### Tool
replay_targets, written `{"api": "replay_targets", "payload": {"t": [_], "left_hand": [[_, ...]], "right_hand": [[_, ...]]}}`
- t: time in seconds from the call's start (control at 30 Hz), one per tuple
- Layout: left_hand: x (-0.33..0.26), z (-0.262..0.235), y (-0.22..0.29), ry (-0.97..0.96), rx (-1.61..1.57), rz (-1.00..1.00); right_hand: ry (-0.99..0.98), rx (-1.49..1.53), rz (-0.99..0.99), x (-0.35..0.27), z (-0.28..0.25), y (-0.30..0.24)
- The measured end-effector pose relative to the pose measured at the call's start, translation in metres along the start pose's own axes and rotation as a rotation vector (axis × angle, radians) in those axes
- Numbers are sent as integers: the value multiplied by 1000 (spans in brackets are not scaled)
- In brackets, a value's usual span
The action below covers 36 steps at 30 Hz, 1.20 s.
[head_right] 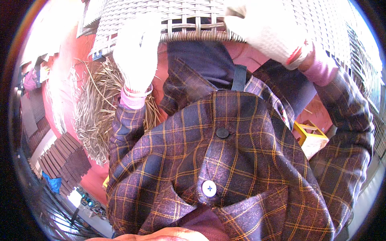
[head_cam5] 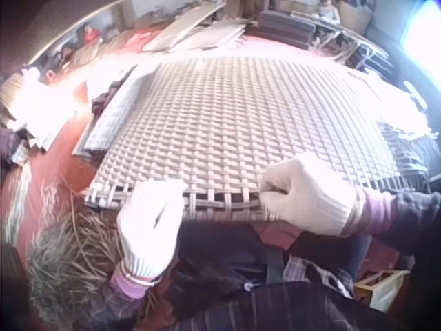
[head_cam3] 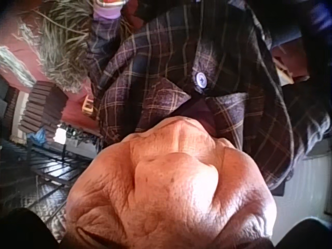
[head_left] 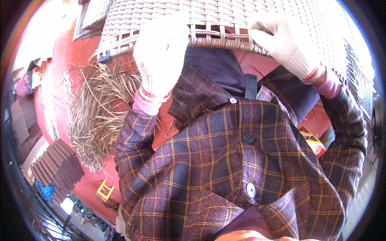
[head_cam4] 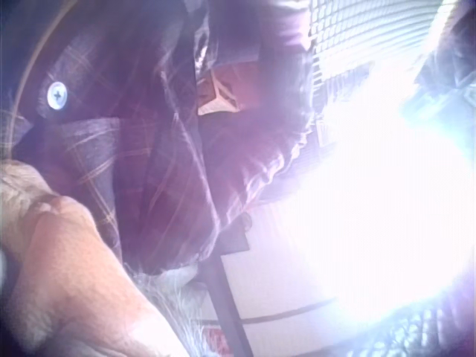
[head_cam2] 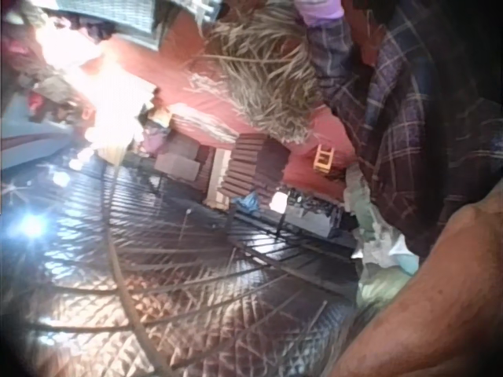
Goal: The person weaves a flat mat by hand, threading flexible strips through a pre-woven grid and tightening the weave. They repeatedly pull strips through openings and adjust tension to maintain a uniform pattern.
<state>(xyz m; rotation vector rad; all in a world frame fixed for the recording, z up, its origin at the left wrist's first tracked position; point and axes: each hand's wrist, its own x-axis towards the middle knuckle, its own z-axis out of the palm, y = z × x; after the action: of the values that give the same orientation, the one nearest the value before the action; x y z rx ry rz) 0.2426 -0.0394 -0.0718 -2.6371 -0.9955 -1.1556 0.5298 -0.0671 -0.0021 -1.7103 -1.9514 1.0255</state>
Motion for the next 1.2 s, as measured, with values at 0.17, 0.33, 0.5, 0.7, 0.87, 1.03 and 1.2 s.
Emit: {"api": "replay_targets", "payload": {"t": [0.17,0.33,0.5,0.7,0.87,1.03,1.2], "left_hand": [[-26,8,9,62,-83,-190],[-41,9,22,-148,-929,-873],[-17,0,1,0,117,-234],[-10,-3,-1,102,168,-183],[-13,-4,-2,108,195,-199],[-11,0,-2,138,234,-219],[-11,0,1,159,197,-241]], "right_hand": [[-70,-154,88,8,-6,4],[-31,-427,-340,20,10,-25],[-435,-525,36,43,7,-63],[-213,-417,-124,9,-29,12],[15,-777,492,-75,-163,140],[93,-745,664,-138,-261,215],[204,-499,349,-72,-193,177]]}}
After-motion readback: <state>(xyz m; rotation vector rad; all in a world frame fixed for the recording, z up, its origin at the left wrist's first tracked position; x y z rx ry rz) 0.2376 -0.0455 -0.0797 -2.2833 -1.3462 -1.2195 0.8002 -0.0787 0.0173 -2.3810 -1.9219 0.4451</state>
